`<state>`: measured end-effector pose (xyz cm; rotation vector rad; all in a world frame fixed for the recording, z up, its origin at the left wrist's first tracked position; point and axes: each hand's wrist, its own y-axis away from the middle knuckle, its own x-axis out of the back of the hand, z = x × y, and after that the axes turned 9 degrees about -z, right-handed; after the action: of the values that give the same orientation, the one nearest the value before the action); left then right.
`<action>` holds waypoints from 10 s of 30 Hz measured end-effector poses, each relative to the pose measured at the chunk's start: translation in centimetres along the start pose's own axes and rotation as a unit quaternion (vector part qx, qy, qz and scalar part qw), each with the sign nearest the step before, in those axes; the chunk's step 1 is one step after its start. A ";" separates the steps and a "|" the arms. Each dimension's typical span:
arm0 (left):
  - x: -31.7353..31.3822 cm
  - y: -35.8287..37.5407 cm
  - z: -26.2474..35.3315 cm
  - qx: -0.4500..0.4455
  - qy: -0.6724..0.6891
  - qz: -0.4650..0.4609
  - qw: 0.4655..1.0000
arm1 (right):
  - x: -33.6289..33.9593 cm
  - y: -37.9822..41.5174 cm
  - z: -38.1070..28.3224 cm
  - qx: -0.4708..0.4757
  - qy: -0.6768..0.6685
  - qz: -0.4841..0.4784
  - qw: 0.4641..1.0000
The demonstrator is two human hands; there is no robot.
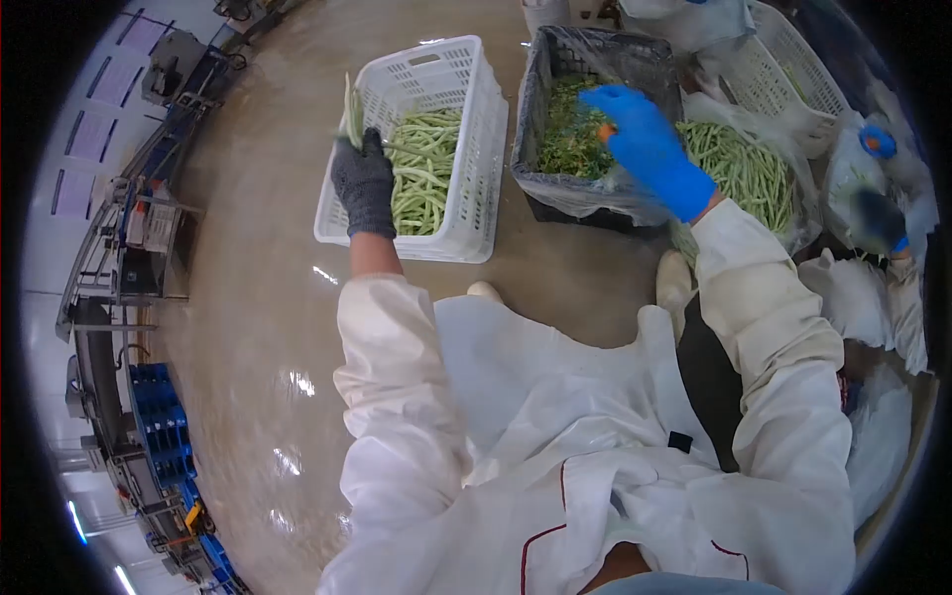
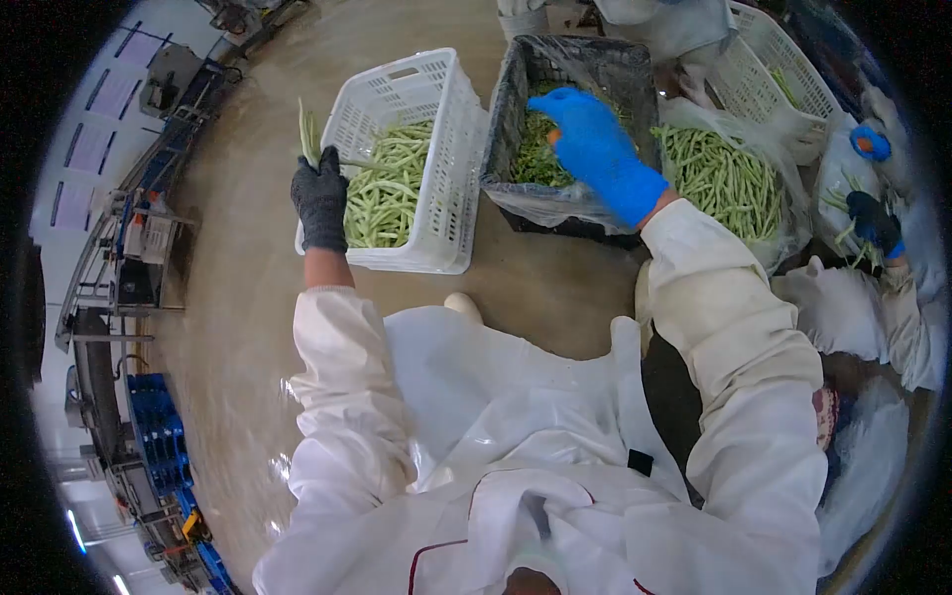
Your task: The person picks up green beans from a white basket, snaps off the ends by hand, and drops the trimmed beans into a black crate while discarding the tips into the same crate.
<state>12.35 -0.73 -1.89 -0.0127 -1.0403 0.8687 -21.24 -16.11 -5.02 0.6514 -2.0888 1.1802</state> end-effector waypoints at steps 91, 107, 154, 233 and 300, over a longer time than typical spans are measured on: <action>-2.6 1.4 -2.2 0.202 0.286 -0.276 0.895 | -0.1 0.1 3.9 -0.180 0.044 -0.069 0.980; -4.7 6.7 7.4 0.048 0.141 -0.536 0.831 | -0.4 -2.0 -3.0 -0.036 -0.296 -0.197 0.934; -4.0 5.2 8.5 0.052 0.790 -0.261 0.552 | -4.4 -1.0 -6.1 -0.075 -0.430 -0.191 0.879; -3.6 7.6 9.6 -0.066 0.451 -0.501 0.736 | -0.4 -2.4 -2.5 -0.104 -0.508 -0.093 0.850; 0.7 4.8 7.9 -0.194 0.230 -0.453 0.839 | -1.1 0.2 -7.2 0.149 -0.124 -0.256 0.947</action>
<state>3.60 -0.03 0.98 -0.0635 -0.6218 -0.2248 -18.52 -9.61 -3.17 1.4506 -1.7734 1.1523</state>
